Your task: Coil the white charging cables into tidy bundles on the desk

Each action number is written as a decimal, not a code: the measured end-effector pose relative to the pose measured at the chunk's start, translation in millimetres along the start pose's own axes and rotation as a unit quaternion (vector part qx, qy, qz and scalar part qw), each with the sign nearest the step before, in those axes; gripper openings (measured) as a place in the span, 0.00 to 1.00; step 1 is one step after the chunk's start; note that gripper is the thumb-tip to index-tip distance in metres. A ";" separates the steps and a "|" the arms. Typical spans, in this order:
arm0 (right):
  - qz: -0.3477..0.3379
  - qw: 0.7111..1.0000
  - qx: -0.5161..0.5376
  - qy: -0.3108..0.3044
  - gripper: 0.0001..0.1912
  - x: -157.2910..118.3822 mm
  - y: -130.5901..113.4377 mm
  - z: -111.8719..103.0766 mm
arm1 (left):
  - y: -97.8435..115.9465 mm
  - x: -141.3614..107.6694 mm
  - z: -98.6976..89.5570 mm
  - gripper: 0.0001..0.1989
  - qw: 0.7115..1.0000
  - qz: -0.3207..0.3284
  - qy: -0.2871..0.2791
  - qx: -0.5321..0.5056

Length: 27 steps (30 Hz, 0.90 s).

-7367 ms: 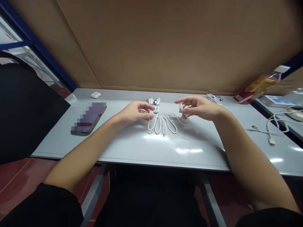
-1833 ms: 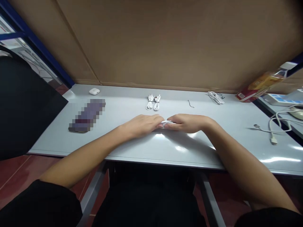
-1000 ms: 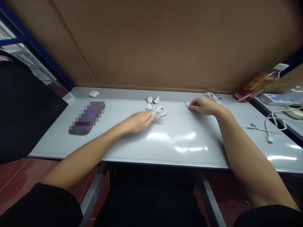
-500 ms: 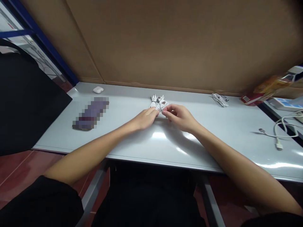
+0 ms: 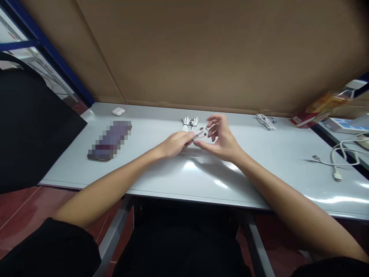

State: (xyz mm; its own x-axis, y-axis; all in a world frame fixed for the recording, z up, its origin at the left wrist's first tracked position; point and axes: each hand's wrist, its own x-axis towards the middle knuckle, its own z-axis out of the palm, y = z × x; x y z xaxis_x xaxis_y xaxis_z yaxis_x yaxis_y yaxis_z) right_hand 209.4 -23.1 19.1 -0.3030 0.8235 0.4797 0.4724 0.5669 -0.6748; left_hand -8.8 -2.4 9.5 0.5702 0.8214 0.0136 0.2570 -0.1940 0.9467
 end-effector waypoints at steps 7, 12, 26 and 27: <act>-0.063 0.976 0.119 -0.174 0.34 4.6 9.0 -14.6 | 14.0 -7.2 3.2 0.24 0.992 0.038 -0.119 -0.028; -0.096 0.980 0.099 -0.144 0.32 2.2 9.3 -8.8 | 11.3 -5.5 3.7 0.25 0.991 0.046 -0.119 -0.040; 0.033 0.966 0.239 -0.092 0.15 5.5 -4.9 -0.7 | 12.1 -8.1 12.5 0.27 0.991 0.083 -0.035 -0.099; 0.057 0.957 0.267 -0.092 0.14 4.9 -5.9 2.3 | 10.9 -7.7 14.5 0.28 0.991 0.080 -0.009 -0.107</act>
State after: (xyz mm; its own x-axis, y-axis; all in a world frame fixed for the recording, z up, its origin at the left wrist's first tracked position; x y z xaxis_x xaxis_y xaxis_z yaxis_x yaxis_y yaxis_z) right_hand 203.2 -22.4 24.2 -0.4396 0.8421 0.3124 0.0345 0.3634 -0.9310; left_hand 1.0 -18.7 15.0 0.6042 0.7795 0.1651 -0.0073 -0.2018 0.9794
